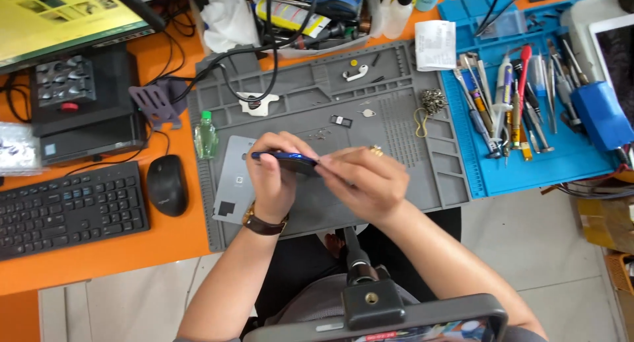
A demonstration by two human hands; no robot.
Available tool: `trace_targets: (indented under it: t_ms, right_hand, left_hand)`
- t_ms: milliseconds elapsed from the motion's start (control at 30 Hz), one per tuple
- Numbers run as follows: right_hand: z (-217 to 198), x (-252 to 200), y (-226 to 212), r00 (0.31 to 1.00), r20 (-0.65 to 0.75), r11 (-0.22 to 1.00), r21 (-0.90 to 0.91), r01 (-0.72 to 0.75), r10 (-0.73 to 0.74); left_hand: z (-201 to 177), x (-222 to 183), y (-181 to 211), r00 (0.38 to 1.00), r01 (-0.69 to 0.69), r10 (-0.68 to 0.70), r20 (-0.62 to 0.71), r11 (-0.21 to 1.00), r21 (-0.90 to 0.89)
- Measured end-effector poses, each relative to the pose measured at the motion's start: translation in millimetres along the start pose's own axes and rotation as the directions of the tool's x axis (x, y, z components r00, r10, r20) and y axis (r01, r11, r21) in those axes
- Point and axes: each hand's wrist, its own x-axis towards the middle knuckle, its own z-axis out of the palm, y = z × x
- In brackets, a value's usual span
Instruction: Using a SIM ejector tool and a prying tool to remove the SIM card tray from a mobile phone.
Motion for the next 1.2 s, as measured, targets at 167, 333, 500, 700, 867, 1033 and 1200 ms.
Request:
trace_targets:
  t_ms: [167, 333, 500, 700, 867, 1033, 1200]
  right_hand:
    - [3, -5, 2, 0.995, -0.089, 0.997, 0.056, 0.051, -0.046]
    - [6, 0, -2, 0.991, -0.109, 0.995, 0.056, 0.087, -0.081]
    - [8, 6, -3, 0.972, -0.135, 0.981, -0.035, 0.19, -0.193]
    - [17, 6, 4, 0.909, -0.166, 0.91, -0.234, 0.342, -0.384]
    - [20, 10, 2, 0.941, -0.17, 0.946, -0.195, 0.259, -0.293]
    - [9, 13, 1, 0.981, -0.106, 0.984, -0.083, 0.156, -0.164]
    - [-12, 22, -1, 0.994, 0.078, 0.992, 0.095, -0.084, 0.076]
  left_hand:
    - [3, 2, 2, 1.0, 0.014, -0.014, -0.006, 0.999, -0.036]
    - [5, 3, 4, 1.0, 0.023, -0.023, -0.013, 0.999, -0.026]
    - [13, 8, 16, 1.0, 0.02, -0.02, -0.011, 1.0, 0.004]
    - [8, 11, 13, 0.998, -0.063, 0.062, 0.006, 0.994, 0.095]
    - [11, 12, 15, 0.996, -0.085, 0.089, -0.021, 0.985, 0.147]
    - [11, 11, 12, 0.993, -0.114, 0.118, -0.019, 0.983, 0.145]
    - [16, 9, 13, 0.994, -0.112, 0.111, 0.013, 0.981, 0.158]
